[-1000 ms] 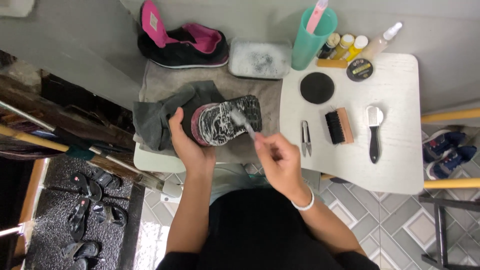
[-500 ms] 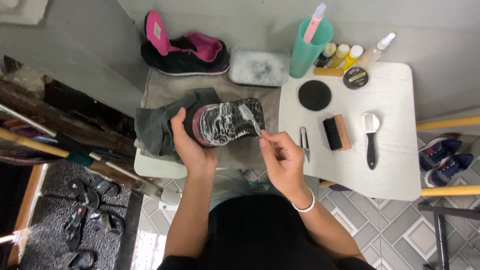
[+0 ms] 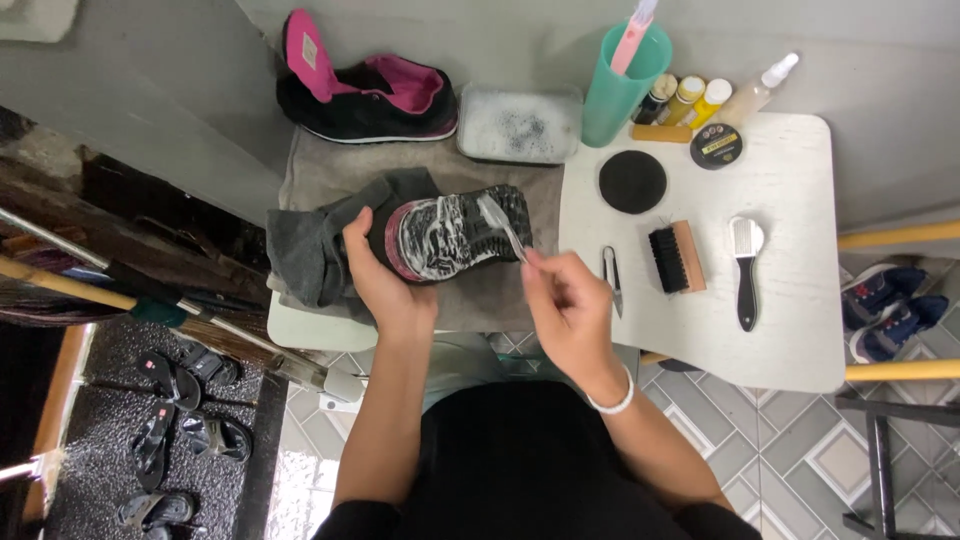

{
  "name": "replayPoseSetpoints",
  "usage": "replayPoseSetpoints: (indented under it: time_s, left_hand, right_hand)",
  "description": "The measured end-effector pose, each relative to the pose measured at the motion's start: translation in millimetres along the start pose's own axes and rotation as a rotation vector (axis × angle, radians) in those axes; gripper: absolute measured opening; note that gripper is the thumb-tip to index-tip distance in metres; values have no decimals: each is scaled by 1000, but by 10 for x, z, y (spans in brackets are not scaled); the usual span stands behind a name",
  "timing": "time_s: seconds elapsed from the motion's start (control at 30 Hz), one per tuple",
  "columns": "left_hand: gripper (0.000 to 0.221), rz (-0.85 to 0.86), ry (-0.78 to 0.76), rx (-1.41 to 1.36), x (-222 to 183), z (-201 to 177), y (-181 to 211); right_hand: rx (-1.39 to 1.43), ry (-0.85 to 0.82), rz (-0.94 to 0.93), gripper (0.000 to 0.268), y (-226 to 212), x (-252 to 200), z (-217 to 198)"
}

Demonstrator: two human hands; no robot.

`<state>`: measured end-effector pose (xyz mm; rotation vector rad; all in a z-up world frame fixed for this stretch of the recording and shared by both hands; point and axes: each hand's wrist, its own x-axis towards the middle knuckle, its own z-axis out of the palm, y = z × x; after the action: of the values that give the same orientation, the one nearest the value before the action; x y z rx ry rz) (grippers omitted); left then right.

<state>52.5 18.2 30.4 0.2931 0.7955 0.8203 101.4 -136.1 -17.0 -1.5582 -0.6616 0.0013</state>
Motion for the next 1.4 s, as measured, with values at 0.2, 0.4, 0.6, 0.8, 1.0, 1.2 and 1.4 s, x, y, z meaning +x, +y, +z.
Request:
replayPoseSetpoints:
  time_s: [0.2, 0.4, 0.6, 0.8, 1.0, 1.2, 1.4]
  left_hand:
    - [27, -11, -29, 13, 163, -134, -124]
    - [26, 3, -26, 28, 41, -48, -115]
    - [22, 37, -67, 42, 307, -267, -165]
    - [20, 41, -62, 38, 266, -296, -177]
    - [20, 16, -8, 15, 127, -153, -138]
    - [23, 15, -22, 21, 255, -197, -132]
    - [18, 5, -37, 20, 185, -123, -126]
  right_hand:
    - [28, -71, 1, 11, 10, -82, 205]
    - [60, 9, 14, 8, 48, 59, 155]
    - [40, -85, -5, 8, -76, -101, 210]
    - [56, -97, -35, 10, 101, -36, 222]
    - [53, -38, 2, 11, 62, 54, 187]
    - [77, -125, 96, 10, -130, -121, 39]
    - [3, -99, 23, 14, 19, 99, 108]
